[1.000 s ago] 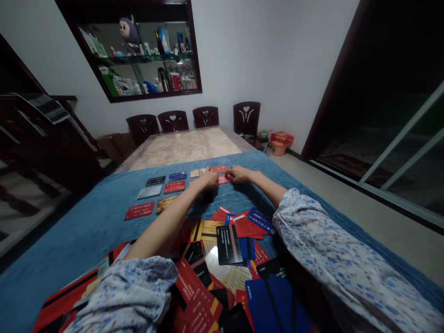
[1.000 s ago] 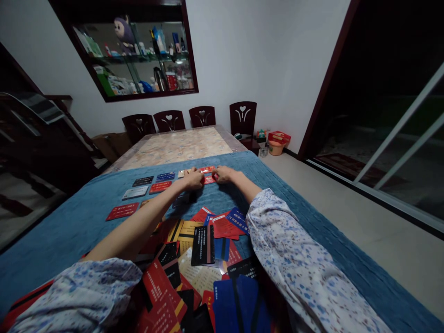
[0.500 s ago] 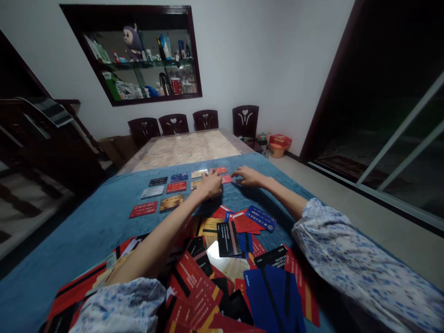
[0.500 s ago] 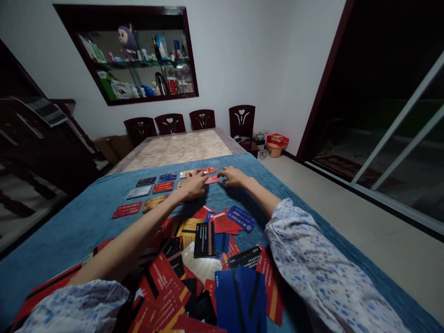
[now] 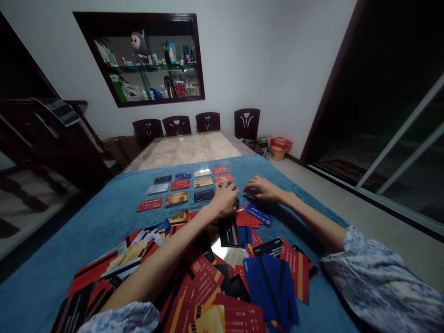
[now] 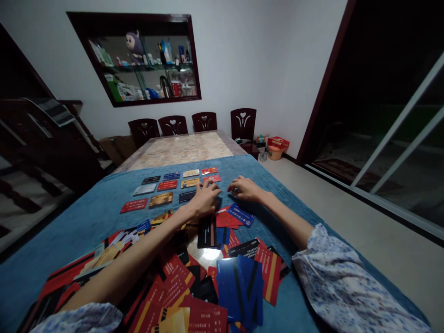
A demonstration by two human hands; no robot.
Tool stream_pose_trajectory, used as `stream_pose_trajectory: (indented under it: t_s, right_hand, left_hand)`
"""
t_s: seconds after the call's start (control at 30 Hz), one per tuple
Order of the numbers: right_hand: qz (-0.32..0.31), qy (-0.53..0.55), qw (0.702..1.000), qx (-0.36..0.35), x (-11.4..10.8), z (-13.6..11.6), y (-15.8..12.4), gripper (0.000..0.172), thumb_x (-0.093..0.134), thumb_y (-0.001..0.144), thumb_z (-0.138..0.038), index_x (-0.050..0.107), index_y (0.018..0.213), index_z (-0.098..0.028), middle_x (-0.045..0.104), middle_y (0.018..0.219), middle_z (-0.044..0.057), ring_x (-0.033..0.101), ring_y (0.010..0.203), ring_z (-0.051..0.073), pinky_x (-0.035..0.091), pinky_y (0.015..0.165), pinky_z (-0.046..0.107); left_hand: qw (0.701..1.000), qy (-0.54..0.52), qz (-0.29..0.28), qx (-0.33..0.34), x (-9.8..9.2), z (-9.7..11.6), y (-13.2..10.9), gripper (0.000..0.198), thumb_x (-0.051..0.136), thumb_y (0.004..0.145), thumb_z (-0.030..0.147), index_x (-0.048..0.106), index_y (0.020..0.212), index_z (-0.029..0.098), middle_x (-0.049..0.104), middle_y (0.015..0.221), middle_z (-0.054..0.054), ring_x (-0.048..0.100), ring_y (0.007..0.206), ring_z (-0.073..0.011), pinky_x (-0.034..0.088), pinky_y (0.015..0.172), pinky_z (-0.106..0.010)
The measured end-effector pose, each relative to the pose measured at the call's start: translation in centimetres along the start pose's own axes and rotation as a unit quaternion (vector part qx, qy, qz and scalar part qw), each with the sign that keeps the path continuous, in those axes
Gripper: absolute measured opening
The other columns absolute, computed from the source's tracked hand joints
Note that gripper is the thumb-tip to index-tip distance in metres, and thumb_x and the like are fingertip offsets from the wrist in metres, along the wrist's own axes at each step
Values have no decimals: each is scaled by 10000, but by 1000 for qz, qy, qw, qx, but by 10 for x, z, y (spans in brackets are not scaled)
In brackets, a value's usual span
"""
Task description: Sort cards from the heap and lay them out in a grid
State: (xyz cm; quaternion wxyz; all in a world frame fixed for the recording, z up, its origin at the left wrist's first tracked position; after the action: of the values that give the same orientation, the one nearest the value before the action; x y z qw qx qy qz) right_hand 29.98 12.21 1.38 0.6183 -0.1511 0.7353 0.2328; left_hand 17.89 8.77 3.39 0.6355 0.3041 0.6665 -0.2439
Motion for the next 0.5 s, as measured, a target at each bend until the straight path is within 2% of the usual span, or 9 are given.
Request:
stream_pose_trajectory:
  t_s: [0.3, 0.4, 0.5]
  right_hand:
    - [61, 68, 992, -81, -2, -17, -40, 271, 534, 875, -215, 744, 1045, -210, 693, 927, 94, 555, 916, 236, 422, 838, 374]
    - [72, 74, 991, -88, -2, -21, -50, 293, 509, 879, -200, 740, 1060, -208, 698, 980, 98, 550, 892, 226, 419, 849, 394]
    - [78, 89, 989, -93, 0, -24, -55, 321, 500, 879, -177, 727, 1103, -215, 699, 1088, 100, 545, 971, 239, 418, 891, 415]
  left_hand:
    - [997, -35, 18, 72, 1, 50, -23, 242, 534, 810, 199, 662, 1011, 162, 614, 1222, -133, 365, 1280, -322, 351, 950, -544]
    - [995, -38, 9, 87, 1, 62, -29, 203, 536, 802, 184, 665, 957, 159, 613, 1232, -137, 375, 1270, -325, 357, 937, -536]
    - [995, -37, 6, 97, 2, 69, -32, 202, 529, 824, 203, 664, 968, 158, 611, 1230, -138, 373, 1266, -329, 358, 934, -533]
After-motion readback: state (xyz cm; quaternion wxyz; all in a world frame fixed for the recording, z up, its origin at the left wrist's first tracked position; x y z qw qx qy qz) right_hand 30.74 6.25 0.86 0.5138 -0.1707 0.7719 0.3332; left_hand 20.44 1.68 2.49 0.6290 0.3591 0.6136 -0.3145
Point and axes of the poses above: each hand's wrist, its own y-axis towards the middle knuckle, its own x-axis out of the palm, z = x × y, the point moved 8 cm from there along y, towards the middle knuckle
